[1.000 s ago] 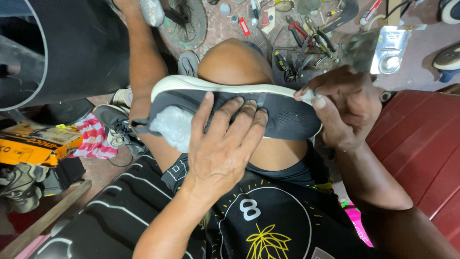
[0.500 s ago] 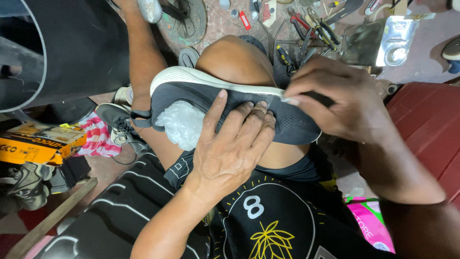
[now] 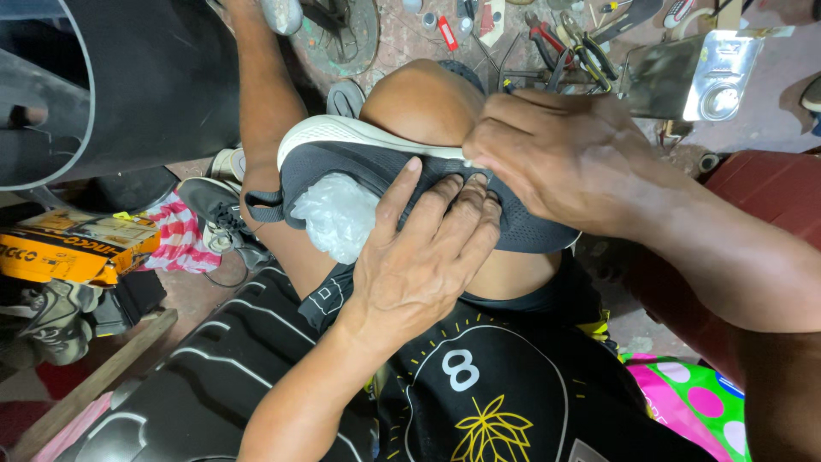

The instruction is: The person is repairing a black Crocs shoe by applying glue to the sole and stitching it with a needle and thread. They use a plastic bag to stuff the shoe for support and a pair of scissors to cut the thread.

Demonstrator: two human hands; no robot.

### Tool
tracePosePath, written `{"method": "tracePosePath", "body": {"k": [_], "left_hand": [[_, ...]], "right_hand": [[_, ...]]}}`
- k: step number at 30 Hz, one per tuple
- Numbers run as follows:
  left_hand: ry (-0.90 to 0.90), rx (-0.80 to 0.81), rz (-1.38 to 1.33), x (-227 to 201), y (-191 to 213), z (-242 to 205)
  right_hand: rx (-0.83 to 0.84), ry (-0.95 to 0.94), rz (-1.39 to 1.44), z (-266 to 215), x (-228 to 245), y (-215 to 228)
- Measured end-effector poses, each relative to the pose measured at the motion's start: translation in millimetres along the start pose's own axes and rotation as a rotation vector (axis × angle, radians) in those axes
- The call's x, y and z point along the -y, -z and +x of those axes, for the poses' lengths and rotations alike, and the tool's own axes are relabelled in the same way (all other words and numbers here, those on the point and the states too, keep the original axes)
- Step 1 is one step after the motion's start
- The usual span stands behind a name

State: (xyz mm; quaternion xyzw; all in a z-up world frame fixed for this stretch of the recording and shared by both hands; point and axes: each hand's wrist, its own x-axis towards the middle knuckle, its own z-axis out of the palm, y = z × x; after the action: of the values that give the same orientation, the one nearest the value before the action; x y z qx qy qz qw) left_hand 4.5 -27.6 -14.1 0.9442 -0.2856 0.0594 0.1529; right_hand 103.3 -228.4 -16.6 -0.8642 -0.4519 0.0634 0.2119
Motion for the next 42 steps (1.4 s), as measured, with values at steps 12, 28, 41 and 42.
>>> {"method": "tracePosePath", "body": {"k": [12,28,41,42], "left_hand": [[-0.003,0.011,-0.021,1.1,2.6,0.3],[-0.025,-0.072,0.011,-2.5,-1.8,-2.2],[-0.043,-0.134,0.041,-2.6,-4.8,-5.2],[-0.036,-0.156,0.066,-3.7,-7.1,-6.9]], "right_hand": [[0.121,0.079,-0.237,-6.1,2.8,19.6],[-0.038,0.022,0.160,-0.7,-2.5,5.2],[-0.086,-0.026,0.224,15.3,-6.1,-6.0],[-0.105,-0.024,0.235,13.4,-9.8,-3.5]]}}
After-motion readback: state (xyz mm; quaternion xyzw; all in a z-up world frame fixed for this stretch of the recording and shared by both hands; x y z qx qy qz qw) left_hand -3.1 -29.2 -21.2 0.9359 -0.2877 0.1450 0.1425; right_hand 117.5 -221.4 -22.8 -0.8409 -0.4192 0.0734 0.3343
